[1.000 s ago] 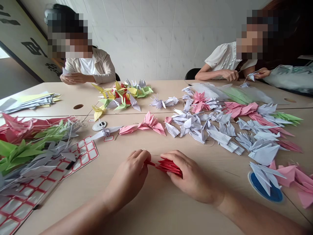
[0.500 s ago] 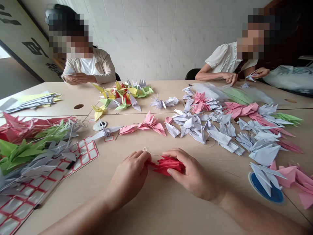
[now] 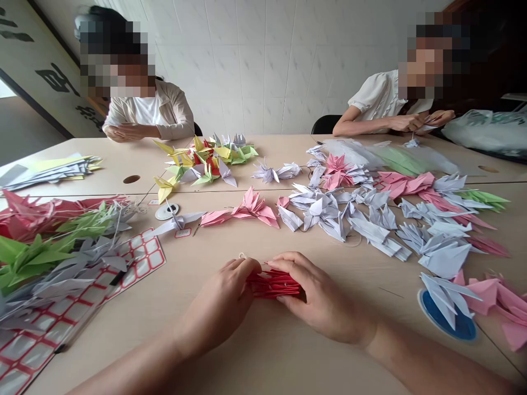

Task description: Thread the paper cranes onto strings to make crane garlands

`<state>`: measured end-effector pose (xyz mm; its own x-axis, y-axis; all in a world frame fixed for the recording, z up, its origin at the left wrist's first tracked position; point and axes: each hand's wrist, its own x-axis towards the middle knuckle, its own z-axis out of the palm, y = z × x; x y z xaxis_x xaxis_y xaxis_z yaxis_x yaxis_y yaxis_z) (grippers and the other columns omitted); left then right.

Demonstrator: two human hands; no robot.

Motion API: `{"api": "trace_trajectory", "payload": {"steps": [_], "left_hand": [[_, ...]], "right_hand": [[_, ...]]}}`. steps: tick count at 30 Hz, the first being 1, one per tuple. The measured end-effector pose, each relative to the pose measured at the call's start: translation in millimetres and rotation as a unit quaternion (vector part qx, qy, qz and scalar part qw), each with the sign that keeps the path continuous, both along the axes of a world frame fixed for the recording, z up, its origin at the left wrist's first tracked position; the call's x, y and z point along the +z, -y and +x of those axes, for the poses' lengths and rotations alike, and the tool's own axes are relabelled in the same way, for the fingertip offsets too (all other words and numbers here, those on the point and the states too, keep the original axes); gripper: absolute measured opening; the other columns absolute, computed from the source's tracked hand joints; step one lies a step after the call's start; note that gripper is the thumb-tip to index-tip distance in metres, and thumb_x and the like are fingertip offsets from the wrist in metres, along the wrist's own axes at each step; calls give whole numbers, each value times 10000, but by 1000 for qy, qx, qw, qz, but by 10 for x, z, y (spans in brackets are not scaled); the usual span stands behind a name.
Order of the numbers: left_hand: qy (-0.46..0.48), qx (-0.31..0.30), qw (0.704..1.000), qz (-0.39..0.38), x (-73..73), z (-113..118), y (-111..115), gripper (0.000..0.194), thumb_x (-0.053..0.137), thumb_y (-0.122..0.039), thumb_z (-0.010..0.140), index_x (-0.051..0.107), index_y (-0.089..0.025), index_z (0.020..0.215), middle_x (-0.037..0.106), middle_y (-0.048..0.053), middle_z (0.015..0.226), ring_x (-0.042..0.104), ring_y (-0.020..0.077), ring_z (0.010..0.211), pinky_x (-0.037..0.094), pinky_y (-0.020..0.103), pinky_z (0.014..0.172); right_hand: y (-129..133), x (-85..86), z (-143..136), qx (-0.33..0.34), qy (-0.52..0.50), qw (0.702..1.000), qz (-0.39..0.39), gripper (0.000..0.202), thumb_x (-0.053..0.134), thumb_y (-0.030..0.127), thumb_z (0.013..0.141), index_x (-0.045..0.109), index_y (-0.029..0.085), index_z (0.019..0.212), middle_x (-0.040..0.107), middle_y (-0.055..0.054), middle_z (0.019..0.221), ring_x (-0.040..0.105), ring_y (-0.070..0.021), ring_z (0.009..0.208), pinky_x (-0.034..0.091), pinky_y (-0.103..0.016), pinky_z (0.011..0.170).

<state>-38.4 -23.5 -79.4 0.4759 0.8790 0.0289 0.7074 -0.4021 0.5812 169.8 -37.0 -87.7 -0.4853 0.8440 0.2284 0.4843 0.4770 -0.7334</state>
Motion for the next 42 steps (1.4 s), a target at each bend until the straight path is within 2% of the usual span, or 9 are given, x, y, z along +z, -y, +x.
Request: {"api": "trace_trajectory", "payload": {"steps": [5,13,20,28,36,42], "left_hand": [[-18,-2,1000,-10,32,0,17,305,390,-14,774,525,-232,939,617,27,888,568,193,840,422,291,729],[-51,16,999,3,85,3,24,245,406,-35,775,516,-236,861,627,3,853,573,186,800,415,282,694],[-82,37,995,46,109,10,18,221,410,-37,782,500,-235,818,609,-13,799,554,177,756,397,272,662],[-96,38,994,35,114,17,22,233,413,-31,763,512,-236,811,616,-19,793,557,170,747,396,266,654],[-126,54,988,67,112,7,37,244,415,-31,754,522,-238,824,635,-20,810,576,180,765,395,277,650],[-157,46,984,74,120,-1,30,230,409,-34,760,522,-231,799,637,-8,788,579,190,752,398,289,656]], "right_hand": [[0,-28,1,-4,-10,1000,22,577,473,-25,829,458,298,1307,565,-21,1254,536,-155,1178,434,-314,1042],[-4,-25,-4,-26,9,999,27,573,510,-25,802,474,272,1290,551,-35,1258,528,-170,1181,438,-323,1040],[-5,-56,-7,-36,15,998,45,558,500,-22,801,475,252,1287,537,-53,1267,519,-180,1195,434,-336,1049],[-1,-73,-2,-55,28,996,61,587,485,-19,797,445,258,1314,522,-53,1277,515,-187,1201,439,-343,1049],[8,-88,0,-69,26,995,66,587,484,-22,796,442,259,1310,521,-57,1271,521,-189,1190,447,-348,1038],[2,-77,-3,-65,28,995,72,439,505,-21,792,506,247,1139,510,-73,1258,514,-199,1205,446,-374,1028]]}}
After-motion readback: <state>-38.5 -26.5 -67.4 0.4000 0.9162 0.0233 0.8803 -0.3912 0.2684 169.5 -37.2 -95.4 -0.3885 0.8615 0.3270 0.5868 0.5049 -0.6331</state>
